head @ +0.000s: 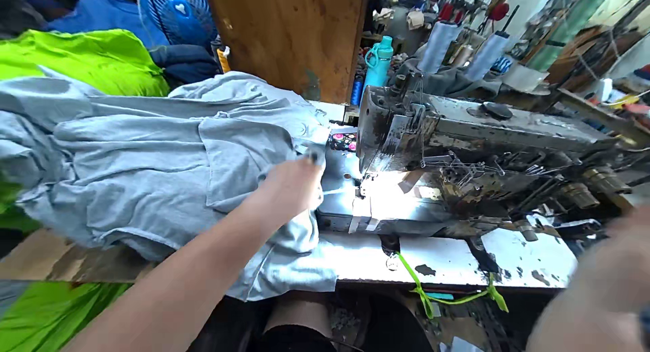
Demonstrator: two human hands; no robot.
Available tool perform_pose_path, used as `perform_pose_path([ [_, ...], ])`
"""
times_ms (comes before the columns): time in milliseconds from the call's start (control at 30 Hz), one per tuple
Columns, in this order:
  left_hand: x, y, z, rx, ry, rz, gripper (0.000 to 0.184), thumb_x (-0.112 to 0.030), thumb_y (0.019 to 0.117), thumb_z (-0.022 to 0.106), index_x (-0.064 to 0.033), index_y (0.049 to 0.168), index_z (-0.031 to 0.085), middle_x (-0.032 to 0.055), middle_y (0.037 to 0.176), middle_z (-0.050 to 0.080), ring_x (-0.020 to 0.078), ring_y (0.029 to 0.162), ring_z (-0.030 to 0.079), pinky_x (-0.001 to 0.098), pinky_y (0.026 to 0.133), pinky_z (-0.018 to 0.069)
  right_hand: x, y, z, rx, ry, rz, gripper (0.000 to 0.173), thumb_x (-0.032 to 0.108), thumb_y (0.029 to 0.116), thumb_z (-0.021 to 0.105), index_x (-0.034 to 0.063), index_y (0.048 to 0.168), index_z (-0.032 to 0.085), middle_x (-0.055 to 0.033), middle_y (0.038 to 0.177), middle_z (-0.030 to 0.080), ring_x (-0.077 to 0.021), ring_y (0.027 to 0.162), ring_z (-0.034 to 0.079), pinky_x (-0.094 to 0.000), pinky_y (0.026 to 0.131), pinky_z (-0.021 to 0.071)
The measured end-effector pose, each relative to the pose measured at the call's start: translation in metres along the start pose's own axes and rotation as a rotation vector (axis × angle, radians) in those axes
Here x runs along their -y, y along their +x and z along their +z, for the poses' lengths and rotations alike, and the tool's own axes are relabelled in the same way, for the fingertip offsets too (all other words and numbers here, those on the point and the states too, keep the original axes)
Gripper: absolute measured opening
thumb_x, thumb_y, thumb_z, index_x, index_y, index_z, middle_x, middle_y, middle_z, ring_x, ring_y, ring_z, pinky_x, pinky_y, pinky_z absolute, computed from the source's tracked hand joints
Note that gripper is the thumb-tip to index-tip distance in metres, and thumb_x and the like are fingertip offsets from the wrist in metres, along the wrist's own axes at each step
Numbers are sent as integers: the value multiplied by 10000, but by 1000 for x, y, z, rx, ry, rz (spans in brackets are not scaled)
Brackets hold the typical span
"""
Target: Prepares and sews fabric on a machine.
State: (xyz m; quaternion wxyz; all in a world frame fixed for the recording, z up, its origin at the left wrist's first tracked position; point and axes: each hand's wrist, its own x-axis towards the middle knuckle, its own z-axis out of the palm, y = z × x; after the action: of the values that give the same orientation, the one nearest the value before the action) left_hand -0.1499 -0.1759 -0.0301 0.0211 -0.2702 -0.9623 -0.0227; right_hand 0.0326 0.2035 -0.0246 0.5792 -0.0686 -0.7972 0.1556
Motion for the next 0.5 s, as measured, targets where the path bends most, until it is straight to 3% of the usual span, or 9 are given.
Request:
perform_pose_path([
  [33, 0, -20, -7, 92, -94, 47, 190, -173, 982, 572, -93, 915, 731, 123, 875, 691, 316, 811, 687, 558, 684, 550, 26, -23, 15, 90, 67, -119, 295, 114, 1035, 560, -155, 1119, 648, -257, 1029, 682, -149, 903, 673, -245, 823, 561],
  [67, -2, -35, -16, 203, -193, 82, 280, -204, 1029, 484, -82, 891, 695, 106, 793, 647, 287, 767, 646, 536, 672, 507, 56, -45, 36, 215, 112, -170, 282, 196, 1016, 608, -40, 1115, 726, -193, 983, 703, -163, 866, 685, -278, 778, 573],
  [133, -14, -55, -25, 320, -259, 99, 465, -417, 1067, 411, -48, 886, 628, 119, 770, 593, 298, 760, 613, 535, 680, 480, 109, -76, 87, 486, 116, -245, 280, 260, 978, 637, 82, 1135, 786, -128, 886, 722, -254, 754, 713, -420, 625, 588],
  [167, -21, -59, -26, 336, -216, 83, 584, -565, 1036, 466, -17, 931, 639, 157, 827, 622, 337, 814, 639, 563, 725, 507, 129, -85, 109, 641, 109, -262, 295, 271, 999, 614, 88, 1166, 775, -131, 887, 718, -293, 739, 714, -463, 600, 585],
  [200, -29, -62, -27, 347, -166, 62, 622, -607, 989, 553, 6, 1002, 661, 194, 919, 662, 375, 898, 665, 592, 792, 525, 146, -89, 128, 802, 88, -267, 317, 268, 1030, 566, 72, 1198, 750, -155, 947, 728, -331, 772, 726, -500, 621, 588],
  [267, -32, -67, -27, 293, -108, 55, 441, -429, 1021, 596, -2, 1093, 684, 204, 1047, 693, 392, 1004, 679, 602, 871, 524, 169, -80, 151, 1097, 33, -247, 345, 234, 1091, 428, 25, 1221, 670, -190, 1103, 693, -372, 947, 716, -541, 740, 580],
  [333, -12, -79, -23, 13, -166, 70, 289, -274, 1038, 591, -24, 1068, 732, 177, 1025, 728, 356, 963, 712, 591, 861, 553, 178, -67, 155, 1209, 26, -198, 352, 204, 1106, 371, 19, 1213, 650, -193, 1182, 671, -377, 1053, 691, -559, 828, 560],
  [433, 54, -119, -15, -695, -410, 73, 208, -226, 1000, 656, -31, 992, 727, 49, 908, 716, 119, 832, 691, 376, 782, 594, 162, -77, 145, 908, 166, -130, 313, 217, 1071, 475, 55, 1096, 741, -146, 1013, 737, -335, 875, 737, -535, 720, 591],
  [500, 77, -160, -20, -1108, -760, -180, 222, -64, 1026, 574, 106, 1166, 593, 85, 1061, 690, 100, 984, 687, 340, 930, 582, 153, -93, 132, 802, 300, -79, 343, 314, 1051, 534, 56, 1108, 752, -125, 951, 732, -287, 795, 724, -499, 679, 595],
])
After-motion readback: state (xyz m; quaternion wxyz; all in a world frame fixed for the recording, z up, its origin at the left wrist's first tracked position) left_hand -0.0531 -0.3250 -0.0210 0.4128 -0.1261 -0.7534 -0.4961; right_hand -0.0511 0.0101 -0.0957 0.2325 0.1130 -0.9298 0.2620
